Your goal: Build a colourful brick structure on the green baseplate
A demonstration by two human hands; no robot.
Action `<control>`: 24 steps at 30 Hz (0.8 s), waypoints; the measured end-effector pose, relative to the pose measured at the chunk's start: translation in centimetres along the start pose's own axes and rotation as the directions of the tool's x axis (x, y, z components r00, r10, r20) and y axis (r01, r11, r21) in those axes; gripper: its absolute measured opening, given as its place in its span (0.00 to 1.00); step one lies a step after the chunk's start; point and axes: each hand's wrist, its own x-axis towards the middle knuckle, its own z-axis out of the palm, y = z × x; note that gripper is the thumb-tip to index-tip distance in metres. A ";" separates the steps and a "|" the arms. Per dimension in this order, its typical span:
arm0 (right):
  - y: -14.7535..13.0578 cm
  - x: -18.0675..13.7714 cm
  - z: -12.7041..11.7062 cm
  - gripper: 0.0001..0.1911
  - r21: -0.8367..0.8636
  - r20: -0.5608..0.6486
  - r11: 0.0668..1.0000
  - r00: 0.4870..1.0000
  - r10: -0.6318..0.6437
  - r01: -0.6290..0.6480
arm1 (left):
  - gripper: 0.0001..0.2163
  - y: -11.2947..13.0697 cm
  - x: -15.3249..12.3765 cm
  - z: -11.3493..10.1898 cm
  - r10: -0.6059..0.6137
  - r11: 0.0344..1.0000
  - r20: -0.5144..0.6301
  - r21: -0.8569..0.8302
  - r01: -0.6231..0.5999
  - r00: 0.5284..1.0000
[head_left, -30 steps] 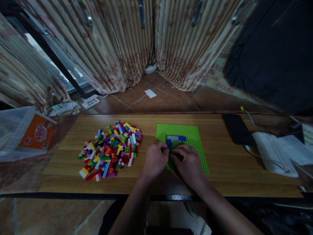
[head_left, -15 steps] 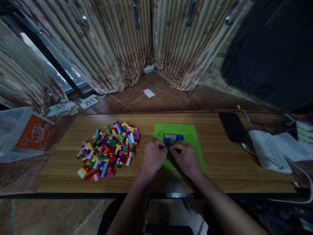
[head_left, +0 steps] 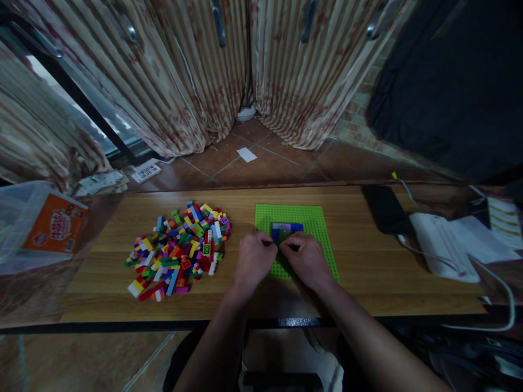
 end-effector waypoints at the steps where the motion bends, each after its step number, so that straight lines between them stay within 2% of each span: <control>1: 0.0 0.0 0.0 0.10 0.002 0.001 1.000 1.000 -0.001 0.001 | 0.08 0.0 0.0 0.0 -0.001 1.000 0.000 0.005 0.001 1.000; 12: 0.1 0.2 -0.1 0.10 -0.029 0.025 0.999 0.999 -0.024 0.025 | 0.06 0.0 0.4 0.1 -0.015 0.999 0.010 0.040 0.014 1.000; 17: 0.6 0.4 -0.4 0.10 -0.003 0.050 0.998 0.996 -0.070 0.071 | 0.05 -1.1 0.5 -0.1 0.015 0.995 0.110 -0.096 -0.004 0.994; 20: 0.9 0.5 -1.0 0.10 0.035 0.071 0.996 0.994 -0.085 0.083 | 0.05 -1.6 0.6 -0.8 0.012 0.981 0.196 -0.192 0.026 0.981; 24: 1.3 0.6 -1.7 0.10 0.064 0.137 0.994 0.986 -0.093 0.085 | 0.05 -1.4 0.5 -1.8 0.026 0.989 0.229 -0.147 0.008 0.973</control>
